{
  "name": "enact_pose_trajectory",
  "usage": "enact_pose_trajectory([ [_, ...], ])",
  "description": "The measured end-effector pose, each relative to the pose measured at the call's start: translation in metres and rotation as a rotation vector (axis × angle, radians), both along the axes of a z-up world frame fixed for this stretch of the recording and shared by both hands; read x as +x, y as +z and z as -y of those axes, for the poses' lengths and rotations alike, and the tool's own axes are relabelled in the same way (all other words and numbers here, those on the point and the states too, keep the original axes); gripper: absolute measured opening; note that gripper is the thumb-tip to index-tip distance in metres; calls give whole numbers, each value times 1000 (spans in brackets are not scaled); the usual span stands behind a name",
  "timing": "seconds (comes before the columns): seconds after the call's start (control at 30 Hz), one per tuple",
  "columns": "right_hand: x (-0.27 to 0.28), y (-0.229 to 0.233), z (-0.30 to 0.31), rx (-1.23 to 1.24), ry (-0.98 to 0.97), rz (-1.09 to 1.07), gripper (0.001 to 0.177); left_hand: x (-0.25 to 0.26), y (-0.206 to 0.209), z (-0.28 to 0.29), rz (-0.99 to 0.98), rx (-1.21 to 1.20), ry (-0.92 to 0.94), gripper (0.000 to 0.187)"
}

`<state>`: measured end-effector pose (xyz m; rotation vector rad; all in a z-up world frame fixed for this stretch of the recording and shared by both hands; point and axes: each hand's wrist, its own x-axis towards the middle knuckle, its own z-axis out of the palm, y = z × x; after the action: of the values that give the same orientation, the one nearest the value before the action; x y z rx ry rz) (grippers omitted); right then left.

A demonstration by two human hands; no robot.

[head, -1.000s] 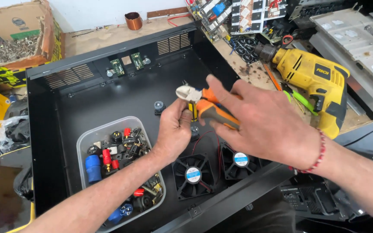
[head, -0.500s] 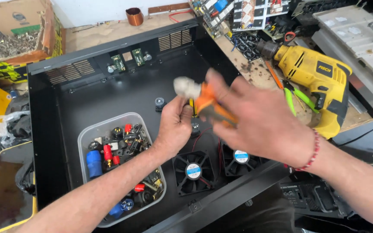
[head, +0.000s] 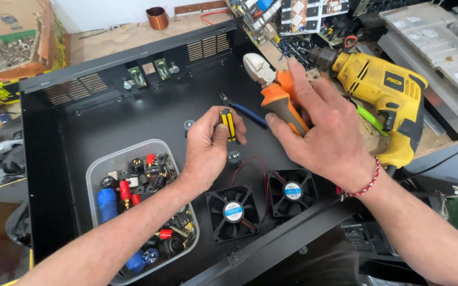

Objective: The person uses pliers to strip the insulation from a small black component's wires. They then use a screwdriver to manipulate the component and a soldering iron to work on the wires. The person handles various tools and electronic parts on a cluttered workbench.

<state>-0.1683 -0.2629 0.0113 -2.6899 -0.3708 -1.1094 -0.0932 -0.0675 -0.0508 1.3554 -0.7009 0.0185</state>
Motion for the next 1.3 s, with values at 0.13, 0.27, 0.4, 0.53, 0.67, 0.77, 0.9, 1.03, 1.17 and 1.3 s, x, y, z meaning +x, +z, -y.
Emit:
enact_pose_trajectory([
  [0.13, 4, -6, 3, -32, -22, 8, 77, 0, 0, 1, -1, -9, -5, 22],
  [0.27, 5, -9, 2, -56, -38, 23, 77, -2, 2, 0, -19, 10, -11, 23],
  [0.4, 2, -7, 3, -31, 7, -24, 81, -7, 1, 3, 20, 145, 35, 27],
  [0.53, -19, 28, -5, -1, 198, -41, 76, -14, -1, 1, 139, 89, -3, 33],
  [0.67, -37, 49, -11, -10, 120, -2, 75, -11, 10, 2, 64, 53, -4, 23],
  [0.77, -38, 46, -9, -4, 108, 0, 75, -9, 10, 0, 87, 42, -10, 23],
  [0.9, -35, 40, -11, -33, 46, -21, 77, -7, 4, 0, 45, 67, 1, 25],
  [1.03, -33, 35, -9, -26, 61, -28, 79, -7, 4, 0, 45, 67, -11, 24],
  [1.17, -33, 35, -9, -29, 70, -23, 78, -6, 4, 0, 87, 66, 6, 20],
  [1.3, -30, 33, -9, -12, 147, -4, 75, -6, 3, 0, 95, 76, 27, 21],
])
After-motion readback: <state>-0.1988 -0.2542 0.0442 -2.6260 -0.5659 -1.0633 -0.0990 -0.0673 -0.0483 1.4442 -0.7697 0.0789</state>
